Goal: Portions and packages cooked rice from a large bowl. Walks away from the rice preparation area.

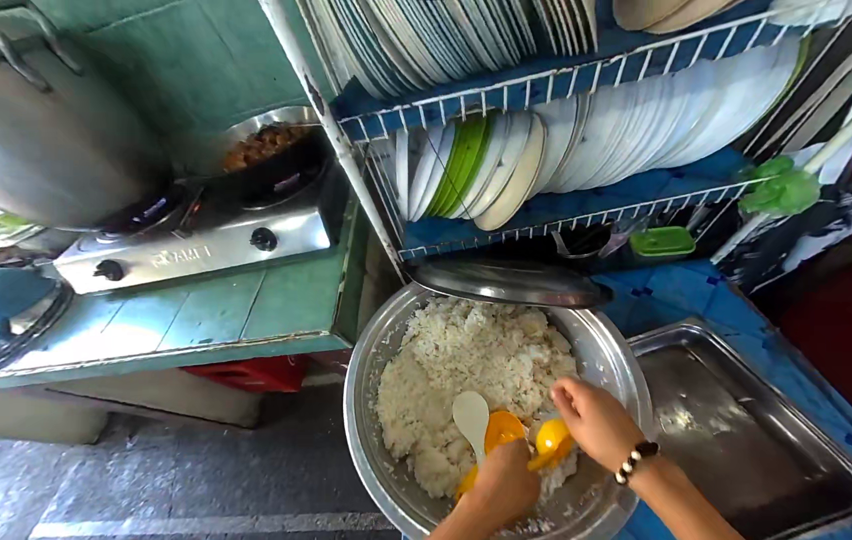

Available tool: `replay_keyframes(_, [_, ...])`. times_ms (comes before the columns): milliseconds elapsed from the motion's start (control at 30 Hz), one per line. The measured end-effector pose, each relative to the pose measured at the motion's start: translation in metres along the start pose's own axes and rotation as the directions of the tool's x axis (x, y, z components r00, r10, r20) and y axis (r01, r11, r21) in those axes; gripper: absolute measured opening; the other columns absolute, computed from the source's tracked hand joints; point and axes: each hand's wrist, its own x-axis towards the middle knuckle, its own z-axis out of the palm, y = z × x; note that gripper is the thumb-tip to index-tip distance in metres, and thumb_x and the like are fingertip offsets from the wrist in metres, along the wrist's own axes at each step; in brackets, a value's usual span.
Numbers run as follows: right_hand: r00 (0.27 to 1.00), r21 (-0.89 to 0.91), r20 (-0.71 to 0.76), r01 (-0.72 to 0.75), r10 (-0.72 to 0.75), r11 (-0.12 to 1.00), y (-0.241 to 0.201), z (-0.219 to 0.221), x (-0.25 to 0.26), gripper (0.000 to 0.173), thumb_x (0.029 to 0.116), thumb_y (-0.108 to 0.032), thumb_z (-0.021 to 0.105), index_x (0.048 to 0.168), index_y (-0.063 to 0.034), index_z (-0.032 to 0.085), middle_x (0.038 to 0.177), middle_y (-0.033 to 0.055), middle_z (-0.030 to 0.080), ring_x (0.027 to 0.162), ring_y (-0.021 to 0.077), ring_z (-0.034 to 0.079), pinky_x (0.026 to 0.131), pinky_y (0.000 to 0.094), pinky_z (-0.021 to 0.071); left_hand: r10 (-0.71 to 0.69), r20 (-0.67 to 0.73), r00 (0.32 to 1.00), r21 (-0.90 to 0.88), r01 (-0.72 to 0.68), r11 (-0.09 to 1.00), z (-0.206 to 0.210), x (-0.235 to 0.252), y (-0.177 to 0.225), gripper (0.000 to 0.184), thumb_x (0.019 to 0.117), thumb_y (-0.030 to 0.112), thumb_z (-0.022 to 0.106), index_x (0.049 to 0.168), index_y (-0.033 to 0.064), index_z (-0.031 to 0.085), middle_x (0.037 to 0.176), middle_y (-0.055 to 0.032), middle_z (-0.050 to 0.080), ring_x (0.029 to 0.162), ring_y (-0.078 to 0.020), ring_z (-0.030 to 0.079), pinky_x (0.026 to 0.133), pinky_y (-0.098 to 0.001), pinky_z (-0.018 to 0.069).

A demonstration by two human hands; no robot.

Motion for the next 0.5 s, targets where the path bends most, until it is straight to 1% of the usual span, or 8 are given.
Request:
replay_keyframes(100, [0.943,-0.2,0.305,-0.078,0.137,0.977,-0.026,0.029,0.007,0.043,0.1113,-0.026,0.036,0.128,0.005,0.061,0.127,0.0286,0.064,0.123,0.0431,0.061,0.104,0.0603,0.0459,-0.05,-0.108,0.993,-0.252,0.021,0.968,-0.027,-0.056,-0.035,0.032,0.1045,0.02,0.056,0.127,-0.0024,0.056,0.106,-0.0203,0.067,0.088,-0.0303,0.071,0.083,-0.0485,0.0598])
replay_keyframes(167, [0.854,-0.348,0.468,-0.056,0.225,0.936,-0.055,0.058,0.011,0.037,0.1056,-0.018,0.047,0.126,0.009,0.062,0.132,0.0311,0.061,0.126,0.0464,0.059,0.103,0.0649,0.0455,-0.065,-0.153,0.986,-0.344,0.009,0.939,-0.038,-0.073,-0.062,0.033,0.1043,0.019,0.057,0.129,-0.0026,0.054,0.108,-0.0196,0.066,0.083,-0.0263,0.072,0.078,-0.0434,0.0612])
replay_keyframes(233, [0.787,-0.418,0.556,-0.015,0.269,0.908,-0.076,0.087,0.017,0.04,0.1066,-0.02,0.048,0.129,0.0098,0.061,0.139,0.0317,0.057,0.131,0.047,0.054,0.106,0.0656,0.0426,-0.042,-0.188,0.981,-0.294,-0.015,0.956,-0.05,-0.076,-0.084,0.041,0.1029,0.016,0.059,0.137,-0.0042,0.05,0.13,-0.0217,0.059,0.097,-0.0258,0.07,0.087,-0.041,0.0598])
replay_keyframes(267, [0.779,-0.419,0.562,-0.022,0.278,0.908,-0.082,0.101,0.024,0.042,0.1085,-0.024,0.046,0.129,0.0092,0.061,0.139,0.0315,0.057,0.133,0.0467,0.054,0.106,0.0659,0.0421,-0.018,-0.223,0.975,-0.207,-0.029,0.978,-0.06,-0.076,-0.09,0.041,0.1017,0.013,0.059,0.138,-0.0042,0.051,0.145,-0.024,0.052,0.114,-0.0299,0.066,0.098,-0.0438,0.0547])
replay_keyframes(300, [0.784,-0.399,0.546,-0.066,0.295,0.914,-0.084,0.114,0.031,0.047,0.1098,-0.031,0.042,0.128,0.008,0.062,0.139,0.0305,0.058,0.133,0.0457,0.054,0.107,0.0653,0.0418,0.004,-0.266,0.964,-0.124,-0.039,0.992,-0.07,-0.076,-0.094,0.041,0.1012,0.01,0.059,0.14,-0.0028,0.053,0.149,-0.0246,0.049,0.124,-0.0346,0.061,0.105,-0.0486,0.0496])
replay_keyframes(367, [0.8,-0.34,0.49,-0.189,0.345,0.921,-0.086,0.132,0.041,0.055,0.1093,-0.041,0.041,0.123,0.0061,0.066,0.136,0.0286,0.061,0.13,0.0433,0.057,0.105,0.064,0.0438,0.02,-0.363,0.932,-0.05,-0.041,0.998,-0.086,-0.075,-0.104,0.04,0.1009,0.009,0.057,0.141,0.0025,0.056,0.136,-0.0211,0.062,0.117,-0.036,0.066,0.101,-0.0531,0.0517])
replay_keyframes(433, [0.791,-0.296,0.458,-0.296,0.406,0.908,-0.09,0.14,0.043,0.055,0.1076,-0.042,0.046,0.124,0.0073,0.065,0.134,0.0284,0.062,0.128,0.0423,0.059,0.104,0.0623,0.0455,0.011,-0.447,0.895,-0.141,-0.082,0.987,-0.097,-0.073,-0.115,0.044,0.0999,0.011,0.062,0.142,-0.0005,0.053,0.118,-0.0175,0.072,0.099,-0.0295,0.073,0.09,-0.0475,0.0581])
replay_keyframes(500, [0.761,-0.265,0.442,-0.395,0.475,0.88,-0.1,0.144,0.035,0.057,0.1036,-0.033,0.057,0.141,0.009,0.048,0.138,0.0299,0.058,0.13,0.0426,0.057,0.107,0.0596,0.0453,-0.03,-0.489,0.872,-0.251,-0.107,0.962,-0.105,-0.072,-0.124,0.049,0.0995,0.015,0.065,0.142,-0.004,0.051,0.106,-0.0175,0.073,0.085,-0.0268,0.073,0.08,-0.0445,0.0607])
